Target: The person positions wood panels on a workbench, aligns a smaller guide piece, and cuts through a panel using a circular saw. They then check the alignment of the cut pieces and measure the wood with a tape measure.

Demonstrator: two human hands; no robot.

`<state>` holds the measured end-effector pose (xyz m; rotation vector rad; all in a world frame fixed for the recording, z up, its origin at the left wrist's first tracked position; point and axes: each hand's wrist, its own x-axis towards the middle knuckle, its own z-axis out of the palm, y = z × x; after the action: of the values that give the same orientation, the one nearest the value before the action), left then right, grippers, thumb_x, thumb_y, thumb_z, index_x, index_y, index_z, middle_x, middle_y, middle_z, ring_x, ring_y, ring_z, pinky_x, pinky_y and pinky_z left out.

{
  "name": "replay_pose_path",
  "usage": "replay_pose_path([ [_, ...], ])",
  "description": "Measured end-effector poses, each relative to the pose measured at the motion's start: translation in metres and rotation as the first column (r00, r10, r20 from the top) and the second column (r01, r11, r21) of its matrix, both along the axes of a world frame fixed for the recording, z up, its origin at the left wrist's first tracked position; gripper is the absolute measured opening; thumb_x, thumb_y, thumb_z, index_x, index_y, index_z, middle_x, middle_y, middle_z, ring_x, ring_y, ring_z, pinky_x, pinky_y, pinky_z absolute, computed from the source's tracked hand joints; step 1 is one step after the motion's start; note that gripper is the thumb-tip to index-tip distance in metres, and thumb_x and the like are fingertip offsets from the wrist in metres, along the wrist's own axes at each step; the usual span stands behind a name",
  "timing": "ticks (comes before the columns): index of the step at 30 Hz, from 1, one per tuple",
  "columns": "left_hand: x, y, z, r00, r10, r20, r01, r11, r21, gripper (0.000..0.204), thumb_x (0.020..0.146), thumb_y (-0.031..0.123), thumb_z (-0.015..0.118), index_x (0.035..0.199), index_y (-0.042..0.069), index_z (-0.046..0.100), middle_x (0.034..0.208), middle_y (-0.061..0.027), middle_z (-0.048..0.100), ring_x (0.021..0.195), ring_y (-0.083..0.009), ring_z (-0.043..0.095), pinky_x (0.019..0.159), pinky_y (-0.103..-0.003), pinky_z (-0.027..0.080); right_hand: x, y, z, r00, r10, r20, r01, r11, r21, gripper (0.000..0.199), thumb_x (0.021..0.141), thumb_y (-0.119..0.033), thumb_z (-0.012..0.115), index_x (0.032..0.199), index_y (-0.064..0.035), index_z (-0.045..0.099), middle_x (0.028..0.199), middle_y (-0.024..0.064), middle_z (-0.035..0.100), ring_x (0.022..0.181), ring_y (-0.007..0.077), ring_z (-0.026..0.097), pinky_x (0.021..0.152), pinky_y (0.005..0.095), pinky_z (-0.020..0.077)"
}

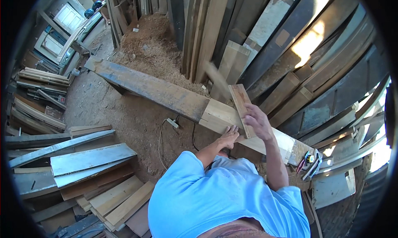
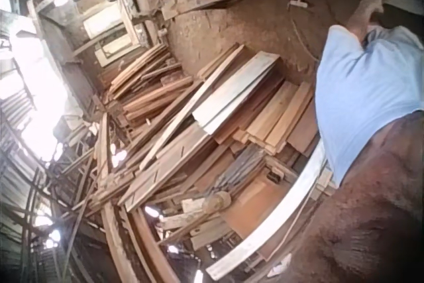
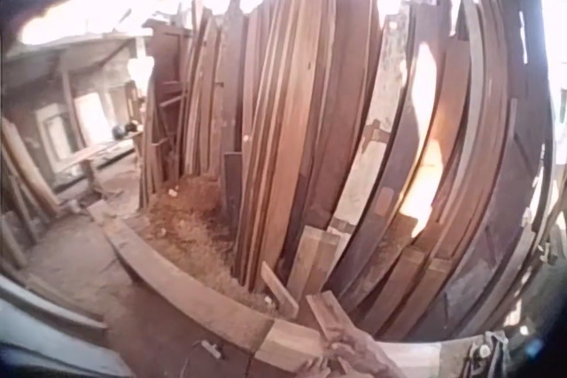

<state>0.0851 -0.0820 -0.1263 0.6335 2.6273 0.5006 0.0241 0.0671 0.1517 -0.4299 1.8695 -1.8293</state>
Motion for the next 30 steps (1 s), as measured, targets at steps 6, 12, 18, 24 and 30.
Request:
replay_pose_path([
  [6, -0.003, 0.0, 0.012, 0.999, 0.004, 0.044, -0.005, 1.0, 0.022, 0.072, 0.066, 0.01, 0.076, 0.133, -0.003, 0.053, 0.161, -0.0291, 0.033, 0.156, -0.0442, 0.02, 0.125, -0.061, 0.018, -0.02, 0.003, -0.052, 0.988, 0.055, -0.146, 0.0, 0.935, 0.354, 0.039, 0.098, -0.016, 0.065, 0.131, 0.0037, 0.061, 0.107, 0.0144, 0.073, 0.097, 0.0181, 0.068, 0.085, 0.0334, 0.0554],
  [12, -0.002, -0.021, 0.008, 0.997, 0.071, 0.023, -0.074, 0.988, 0.134, 0.06, 0.071, 0.009, 0.073, 0.127, 0.0, 0.056, 0.147, -0.0296, 0.049, 0.143, -0.0426, 0.042, 0.113, -0.056, 0.04, 0.009, 0.1, -0.153, 0.978, 0.04, -0.206, 0.148, 0.563, 0.813, 0.036, 0.088, -0.021, 0.064, 0.114, 0.0039, 0.07, 0.103, 0.0275, 0.073, 0.098, 0.0401, 0.072, 0.087, 0.0446, 0.0563],
  [18, -0.035, -0.061, 0.072, 0.927, 0.354, 0.127, -0.376, 0.88, 0.289, 0.031, 0.084, 0.02, 0.064, 0.113, 0.009, 0.06, 0.091, -0.0254, 0.072, 0.089, -0.0473, 0.07, 0.078, -0.058, 0.055, 0.053, 0.17, -0.224, 0.975, -0.13, -0.181, 0.218, 0.391, 0.894, 0.035, 0.085, -0.022, 0.064, 0.11, 0.0011, 0.073, 0.105, 0.0286, 0.072, 0.107, 0.0419, 0.069, 0.094, 0.047, 0.0542],
  [24, -0.039, -0.135, 0.096, 0.838, 0.544, 0.043, -0.541, 0.817, 0.196, 0.041, 0.089, 0.038, 0.069, 0.118, 0.011, 0.057, 0.093, -0.0259, 0.072, 0.086, -0.049, 0.07, 0.076, -0.06, 0.056, 0.068, 0.167, -0.257, 0.982, -0.137, -0.128, 0.164, 0.298, 0.94, 0.048, 0.083, -0.024, 0.064, 0.124, 0.0001, 0.068, 0.13, 0.0292, 0.064, 0.123, 0.0432, 0.061, 0.108, 0.0472, 0.0479],
  [30, -0.007, -0.2, 0.105, 0.608, 0.756, -0.242, -0.708, 0.654, 0.265, 0.043, 0.096, 0.044, 0.063, 0.125, 0.013, 0.058, 0.095, -0.0248, 0.073, 0.088, -0.0485, 0.07, 0.076, -0.059, 0.056, 0.061, 0.179, -0.276, 0.994, -0.087, -0.061, 0.084, 0.298, 0.951, 0.049, 0.081, -0.024, 0.066, 0.123, 0.0002, 0.069, 0.125, 0.0286, 0.067, 0.121, 0.0441, 0.062, 0.109, 0.0464, 0.0477],
])
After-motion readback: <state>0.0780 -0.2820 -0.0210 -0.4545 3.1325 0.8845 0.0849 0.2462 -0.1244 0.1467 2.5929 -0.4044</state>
